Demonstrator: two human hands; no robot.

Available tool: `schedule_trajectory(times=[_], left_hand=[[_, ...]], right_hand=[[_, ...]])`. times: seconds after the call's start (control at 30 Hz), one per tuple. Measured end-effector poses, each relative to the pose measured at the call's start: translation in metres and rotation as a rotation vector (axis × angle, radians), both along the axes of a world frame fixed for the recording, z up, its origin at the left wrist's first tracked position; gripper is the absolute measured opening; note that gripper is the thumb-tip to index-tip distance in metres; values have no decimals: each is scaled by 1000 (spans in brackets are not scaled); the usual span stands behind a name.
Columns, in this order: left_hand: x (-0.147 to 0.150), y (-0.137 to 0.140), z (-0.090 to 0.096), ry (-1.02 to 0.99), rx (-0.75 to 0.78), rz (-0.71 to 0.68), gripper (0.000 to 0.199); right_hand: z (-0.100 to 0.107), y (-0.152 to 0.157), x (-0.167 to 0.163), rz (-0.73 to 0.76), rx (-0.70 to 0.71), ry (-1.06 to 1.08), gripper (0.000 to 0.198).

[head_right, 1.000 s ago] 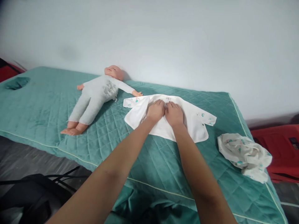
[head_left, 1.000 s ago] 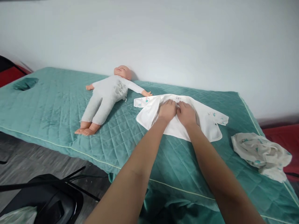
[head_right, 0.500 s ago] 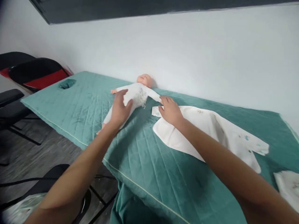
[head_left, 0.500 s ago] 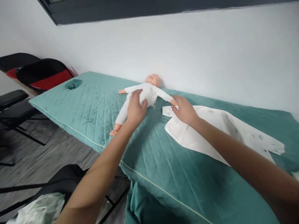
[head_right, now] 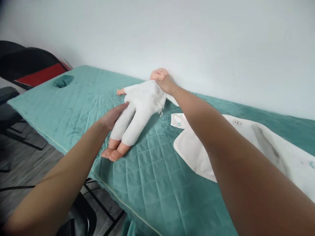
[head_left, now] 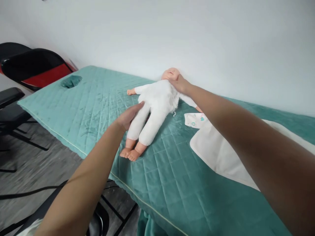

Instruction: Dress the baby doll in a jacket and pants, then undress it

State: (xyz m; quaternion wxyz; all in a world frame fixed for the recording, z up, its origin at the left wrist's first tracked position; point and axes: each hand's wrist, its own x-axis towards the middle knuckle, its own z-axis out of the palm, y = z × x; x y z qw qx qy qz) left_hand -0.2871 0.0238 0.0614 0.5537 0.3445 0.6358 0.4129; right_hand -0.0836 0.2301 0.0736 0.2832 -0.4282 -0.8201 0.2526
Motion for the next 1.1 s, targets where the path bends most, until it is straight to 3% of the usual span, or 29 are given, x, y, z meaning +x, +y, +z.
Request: schedule_trajectory(times=[0.17,0.27,0.37,0.53,0.67,0.77,0.83,0.97,1.03,1.1], left_hand=[[67,-20,28,-128,46,85,39],[130,-37,34,-292,103,46,36],[209,-60,30,-505,201,-18,39],[324,-94,14,-600,250,-106,53],[365,-100,-3,-542,230,-135,60],[365,-95,-16,-366,260,-152,52],[355,-89,-21,-143,301,-187,44],[330,-64,-20,507,530,-277,33],[323,-46,-18,878,639,-293,29],[321,-28,-20,1165,664,-303,27]], right_hand=[[42,-28,69,50,-24,-40,58],[71,-57,140,-88,-44,-92,71],[85,-88,218,-269,-116,-138,83],[68,-129,326,-437,-216,-192,90],[38,-144,366,-526,-297,-199,91],[29,-145,374,-517,-300,-222,83],[34,-143,376,-503,-250,-347,82],[63,-139,364,-569,-1,-734,71],[72,-141,341,-526,175,-744,56],[69,-146,308,-384,275,-716,43]])
